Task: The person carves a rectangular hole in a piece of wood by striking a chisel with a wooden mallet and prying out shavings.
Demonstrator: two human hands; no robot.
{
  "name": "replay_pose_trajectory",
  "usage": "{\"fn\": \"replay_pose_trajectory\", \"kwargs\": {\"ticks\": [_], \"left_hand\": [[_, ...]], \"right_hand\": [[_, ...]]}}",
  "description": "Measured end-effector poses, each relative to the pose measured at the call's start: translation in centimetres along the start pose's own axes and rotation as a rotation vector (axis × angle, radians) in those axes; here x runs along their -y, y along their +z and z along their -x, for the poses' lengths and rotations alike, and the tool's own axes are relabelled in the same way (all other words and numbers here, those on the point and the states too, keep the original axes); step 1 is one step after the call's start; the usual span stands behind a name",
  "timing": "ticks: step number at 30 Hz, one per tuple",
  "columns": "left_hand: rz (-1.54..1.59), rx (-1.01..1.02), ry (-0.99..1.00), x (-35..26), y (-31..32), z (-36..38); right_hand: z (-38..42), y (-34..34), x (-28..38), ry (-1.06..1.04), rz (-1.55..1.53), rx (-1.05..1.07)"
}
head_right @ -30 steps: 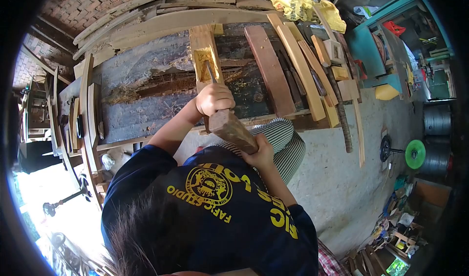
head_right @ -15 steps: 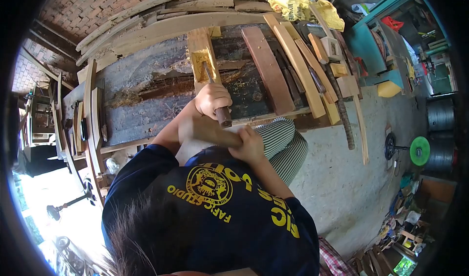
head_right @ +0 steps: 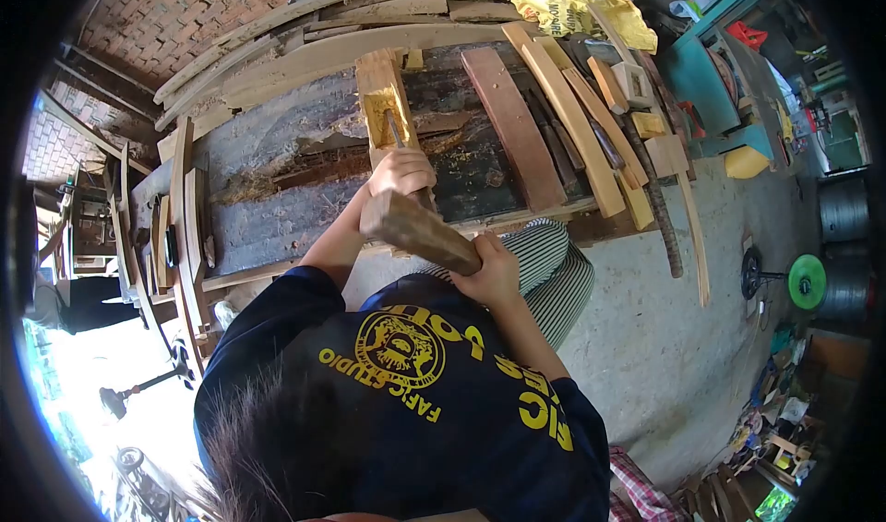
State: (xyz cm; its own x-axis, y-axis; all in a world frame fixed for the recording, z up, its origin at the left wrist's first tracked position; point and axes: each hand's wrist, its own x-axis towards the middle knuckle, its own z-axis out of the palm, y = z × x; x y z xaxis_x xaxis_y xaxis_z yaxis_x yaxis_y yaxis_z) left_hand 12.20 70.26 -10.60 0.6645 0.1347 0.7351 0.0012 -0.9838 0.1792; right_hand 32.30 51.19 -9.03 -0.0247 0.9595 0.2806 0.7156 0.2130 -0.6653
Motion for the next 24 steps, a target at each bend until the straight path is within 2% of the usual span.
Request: {"fn": "replay_pose_trajectory", "kwargs": {"ticks": [2,3,5,6,7,8,9,11,13,16,17,19,24], "left_hand": [[0.023,-0.003,-0.023,-0.5,-0.2,-0.3],[0.043,-0.013,-0.053,-0.7,-0.2,-0.5],[0.028,0.015,-0.057,-0.5,0.2,0.1],[-0.007,0.119,-0.096,-0.3,0.5,0.4],[-0.044,0.223,-0.134,-0.1,0.6,0.6],[-0.042,0.139,-0.086,0.2,0.8,0.8],[-0.047,0.138,-0.084,0.5,1.3,1.3],[0.112,0.058,-0.127,0.9,2.3,2.5],[0.188,0.067,-0.112,0.0,1.8,1.7],[0.461,0.066,-0.278,-3.2,1.1,-0.2],[0.461,0.068,-0.278,-3.3,1.4,-0.1],[0.198,0.096,-0.06,-3.1,2.4,0.5],[0.13,0.03,0.03,-4.7,3.5,0.4]], "right_hand": [[0.4,-0.2,-0.1,-0.121,-0.173,-0.011],[0.5,-0.3,0.2,-0.116,-0.173,-0.015],[0.4,-0.1,0.9,0.019,-0.064,-0.005],[0.1,0.3,1.0,0.132,0.007,0.038],[0.4,0.4,0.9,0.131,0.005,0.034],[0.7,0.4,0.6,0.145,-0.036,0.036],[1.0,0.3,0.4,0.159,-0.076,0.041],[1.3,0.1,0.3,0.161,-0.106,0.03],[1.6,-0.1,0.2,0.164,-0.136,0.02],[2.0,-0.3,0.1,0.229,-0.184,0.005],[2.2,-0.3,0.0,0.24,-0.198,-0.014],[2.4,-0.4,-0.1,0.254,-0.214,-0.037],[3.0,-0.4,-0.3,0.31,-0.271,-0.037]]}}
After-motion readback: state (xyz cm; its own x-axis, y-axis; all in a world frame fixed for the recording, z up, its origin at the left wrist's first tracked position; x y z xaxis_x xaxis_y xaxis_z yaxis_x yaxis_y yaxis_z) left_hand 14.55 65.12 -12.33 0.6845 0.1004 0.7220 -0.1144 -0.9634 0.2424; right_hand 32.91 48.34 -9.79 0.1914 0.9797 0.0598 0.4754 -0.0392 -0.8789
